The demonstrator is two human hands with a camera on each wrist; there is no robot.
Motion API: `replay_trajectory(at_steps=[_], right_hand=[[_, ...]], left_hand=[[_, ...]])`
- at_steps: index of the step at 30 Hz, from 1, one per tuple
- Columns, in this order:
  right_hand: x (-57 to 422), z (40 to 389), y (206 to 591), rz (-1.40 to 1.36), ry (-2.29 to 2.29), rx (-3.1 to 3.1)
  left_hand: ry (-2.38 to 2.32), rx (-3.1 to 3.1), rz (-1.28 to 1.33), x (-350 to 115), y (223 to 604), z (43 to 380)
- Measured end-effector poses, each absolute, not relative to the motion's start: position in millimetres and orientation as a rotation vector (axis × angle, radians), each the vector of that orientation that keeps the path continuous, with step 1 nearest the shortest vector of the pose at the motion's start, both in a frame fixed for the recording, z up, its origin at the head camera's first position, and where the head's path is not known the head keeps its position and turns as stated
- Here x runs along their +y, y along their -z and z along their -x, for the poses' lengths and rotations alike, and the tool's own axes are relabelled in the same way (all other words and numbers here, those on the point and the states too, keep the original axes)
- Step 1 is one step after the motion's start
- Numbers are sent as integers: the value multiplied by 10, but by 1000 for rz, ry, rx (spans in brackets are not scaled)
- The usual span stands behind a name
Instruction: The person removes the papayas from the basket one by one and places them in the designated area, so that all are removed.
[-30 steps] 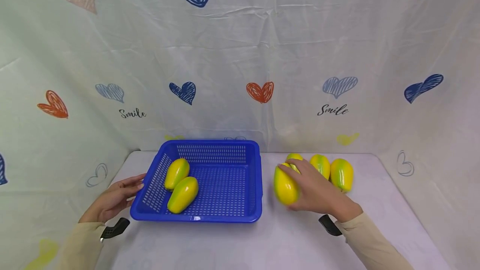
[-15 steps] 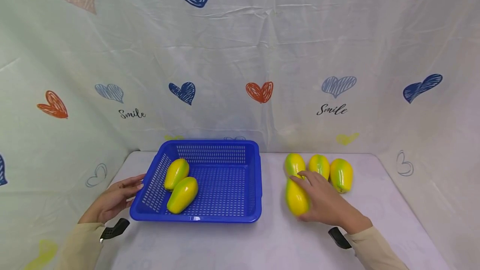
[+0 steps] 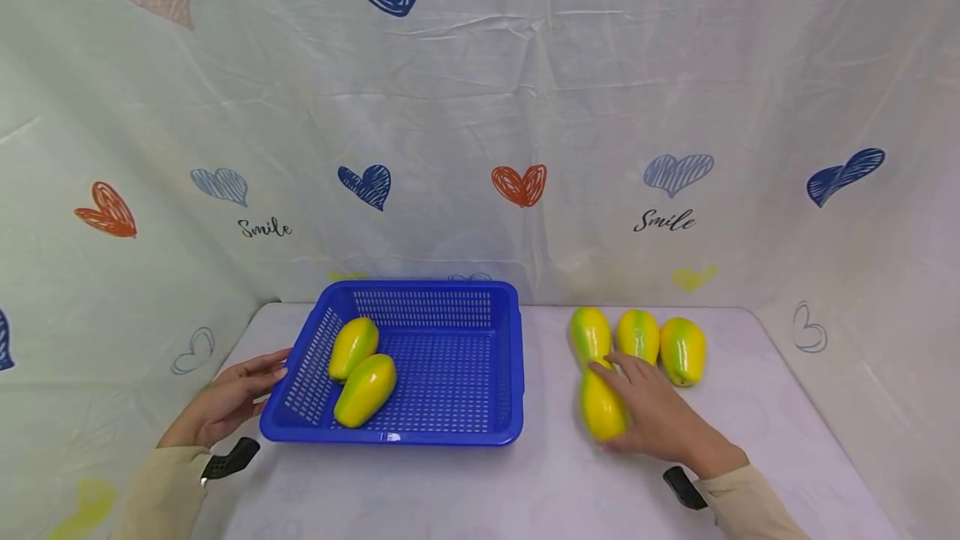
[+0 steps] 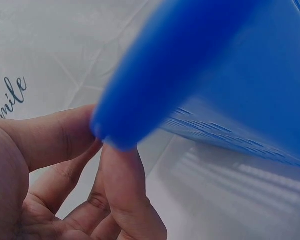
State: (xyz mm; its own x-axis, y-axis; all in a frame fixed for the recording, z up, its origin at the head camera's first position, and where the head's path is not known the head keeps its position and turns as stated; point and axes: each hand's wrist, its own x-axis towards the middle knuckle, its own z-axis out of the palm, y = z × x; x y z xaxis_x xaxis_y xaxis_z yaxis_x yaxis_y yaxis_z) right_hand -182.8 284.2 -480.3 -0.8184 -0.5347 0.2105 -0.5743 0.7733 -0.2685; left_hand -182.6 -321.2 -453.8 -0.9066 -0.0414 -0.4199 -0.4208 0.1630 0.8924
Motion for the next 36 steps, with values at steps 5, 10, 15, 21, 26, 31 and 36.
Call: replay_trajectory(at_steps=[5, 10, 15, 21, 26, 31, 36], right_hand=[[2852, 1820, 4840, -892, -486, -2857], [2866, 1821, 4869, -889, -473, -2873], [2891, 1839, 4903, -910, -473, -2859], [2925, 1856, 4948, -947, -435, -2811], [2936, 1859, 4971, -971, -401, -2768], [2928, 1851, 4961, -965, -409, -2777], [2916, 1847, 4940, -936, -446, -2836]], left_hand=[[-1801, 2151, 447, -3213, 4545, 1826], [-1801, 2153, 441, -3209, 4546, 1829], [-1806, 2151, 437, -3206, 4544, 1821], [-1801, 2158, 448, -3205, 4545, 1821], [-1805, 2154, 449, -3203, 4543, 1823], [-1812, 2150, 442, -3206, 4547, 1814], [-1816, 2148, 441, -3207, 4553, 1811]])
